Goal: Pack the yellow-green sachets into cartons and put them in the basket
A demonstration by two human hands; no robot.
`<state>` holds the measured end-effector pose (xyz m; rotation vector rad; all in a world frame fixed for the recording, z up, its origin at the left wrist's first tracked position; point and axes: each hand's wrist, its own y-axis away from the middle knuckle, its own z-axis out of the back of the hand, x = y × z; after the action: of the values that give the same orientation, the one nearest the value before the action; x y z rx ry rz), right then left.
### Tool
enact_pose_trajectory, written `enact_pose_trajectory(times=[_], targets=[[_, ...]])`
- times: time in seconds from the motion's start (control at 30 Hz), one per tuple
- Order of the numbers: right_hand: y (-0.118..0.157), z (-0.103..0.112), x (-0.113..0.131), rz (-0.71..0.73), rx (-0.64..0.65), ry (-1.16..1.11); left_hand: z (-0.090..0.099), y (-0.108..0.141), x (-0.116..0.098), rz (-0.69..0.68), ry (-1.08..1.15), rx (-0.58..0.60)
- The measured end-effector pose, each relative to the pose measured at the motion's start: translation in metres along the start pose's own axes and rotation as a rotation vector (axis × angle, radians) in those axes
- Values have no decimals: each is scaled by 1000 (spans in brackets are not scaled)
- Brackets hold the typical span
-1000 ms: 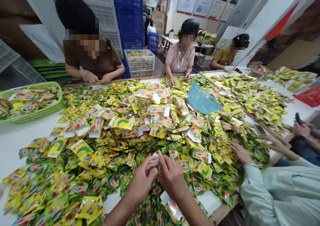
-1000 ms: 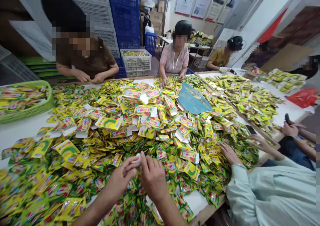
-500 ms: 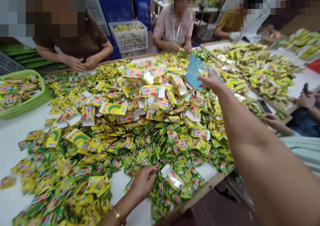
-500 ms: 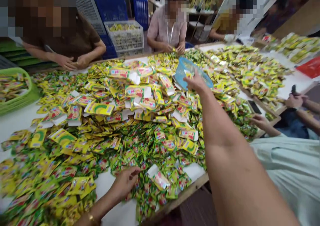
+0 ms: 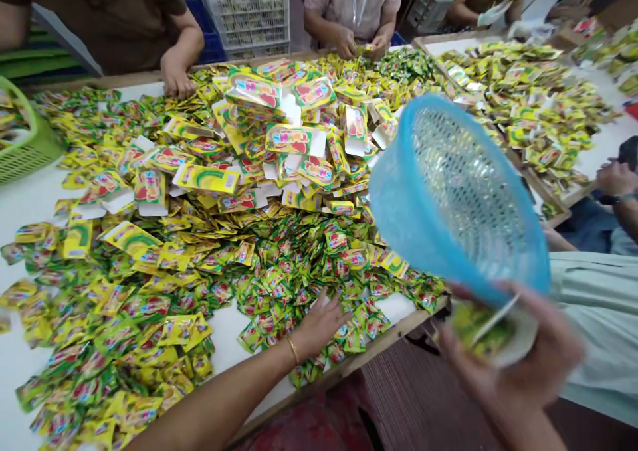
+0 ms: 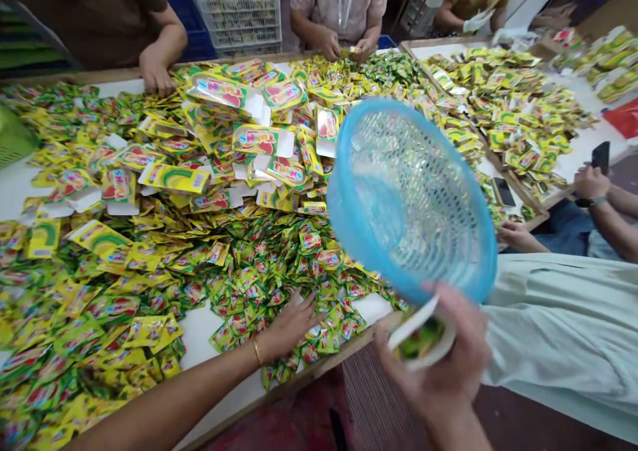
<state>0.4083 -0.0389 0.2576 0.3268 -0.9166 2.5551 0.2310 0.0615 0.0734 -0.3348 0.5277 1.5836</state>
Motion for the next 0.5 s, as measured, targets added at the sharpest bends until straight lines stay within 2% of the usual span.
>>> enact_pose_trajectory(times=[0.07, 0.13, 0.23, 0.33, 0.4, 0.5], targets=[[59, 19, 2, 37, 81, -22, 10, 9, 3, 73, 20, -41], [111, 28, -3, 44, 217, -32, 25, 27, 9, 229, 12, -114], [169, 21, -10, 98, 372, -45, 55, 58, 22, 525, -78, -288], [201, 3, -6, 185, 452, -115, 85, 72, 25, 734, -159, -463], [216, -5, -1, 226, 517, -164, 99, 67, 15, 732, -152, -536], [239, -3, -1, 283, 608, -194, 105, 48, -16, 514, -74, -550]])
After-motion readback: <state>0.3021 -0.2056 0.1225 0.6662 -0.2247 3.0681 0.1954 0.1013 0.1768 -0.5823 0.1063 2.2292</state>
